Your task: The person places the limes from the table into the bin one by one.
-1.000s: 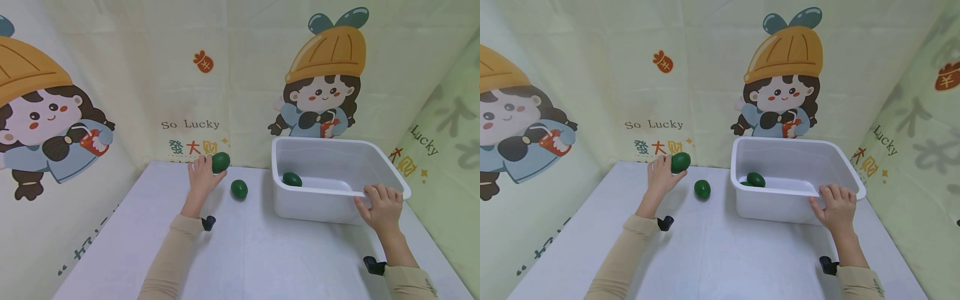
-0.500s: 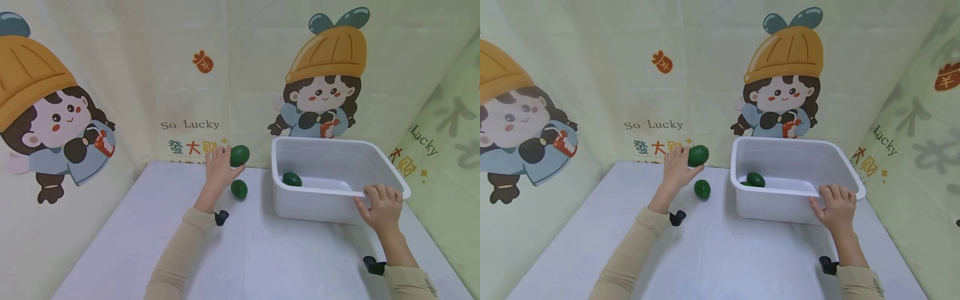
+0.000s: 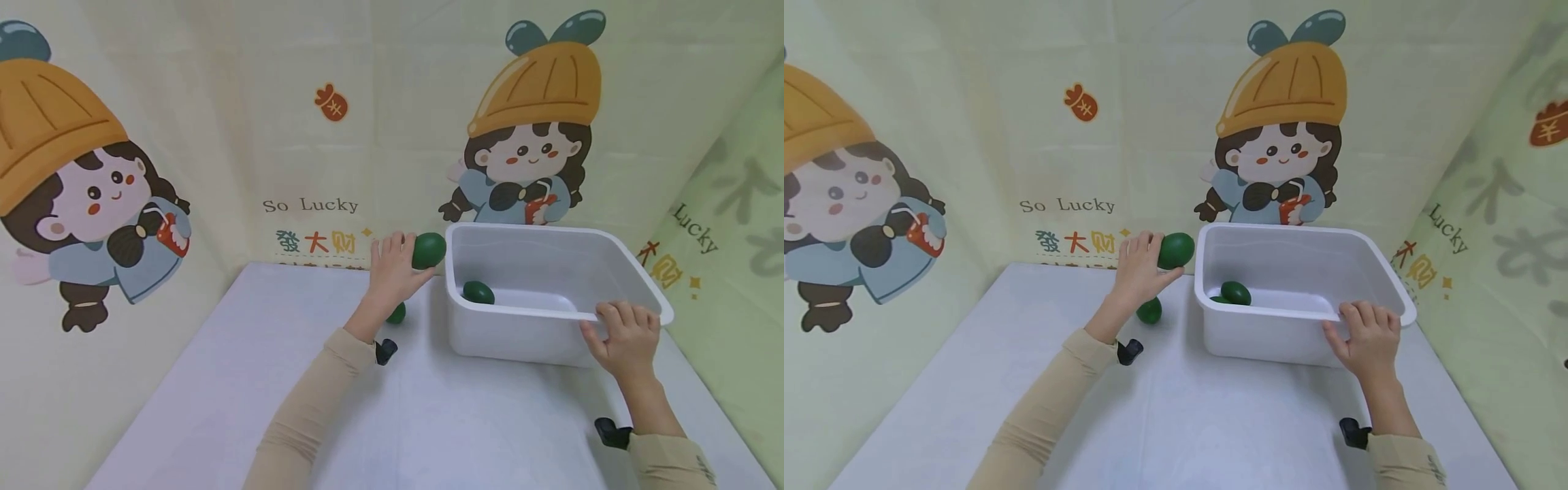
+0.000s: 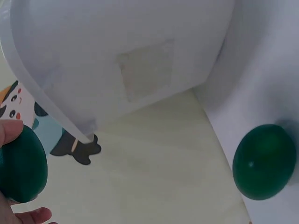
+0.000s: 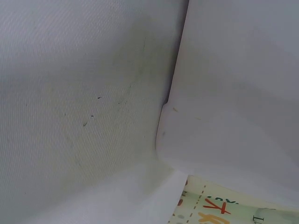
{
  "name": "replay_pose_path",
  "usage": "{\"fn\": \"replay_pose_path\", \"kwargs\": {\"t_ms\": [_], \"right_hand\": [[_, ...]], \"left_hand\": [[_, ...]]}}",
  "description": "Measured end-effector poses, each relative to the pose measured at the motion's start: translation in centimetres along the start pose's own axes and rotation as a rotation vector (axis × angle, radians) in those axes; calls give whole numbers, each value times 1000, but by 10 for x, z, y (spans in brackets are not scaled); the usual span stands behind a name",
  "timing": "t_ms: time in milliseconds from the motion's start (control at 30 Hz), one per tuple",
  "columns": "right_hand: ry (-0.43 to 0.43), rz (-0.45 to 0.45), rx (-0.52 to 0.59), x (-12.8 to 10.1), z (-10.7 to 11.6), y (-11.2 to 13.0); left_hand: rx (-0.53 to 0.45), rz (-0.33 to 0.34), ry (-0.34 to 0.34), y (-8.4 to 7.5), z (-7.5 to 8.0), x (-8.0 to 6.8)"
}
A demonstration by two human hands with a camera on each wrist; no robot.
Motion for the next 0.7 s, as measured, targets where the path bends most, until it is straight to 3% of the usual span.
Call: {"fn": "replay_pose_path", "kwargs": {"t_ms": [367,700], "right_hand": [[-11,0,17,0,-1,0],[-18,-3,5,-1,-1,0]], "left_hand": [[40,-82,52,-37,-3,7],[56,-129,52,-57,-10,7]]}}
Point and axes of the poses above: each hand's wrist, its own x-axis towards the middle knuckle, its own z-axis out of the back of the hand, y = z × x, the point moved 5 cm from there along x, towards the middle knuckle, and after that the axes turned 1 degree about -y, right-handed, at the moved point
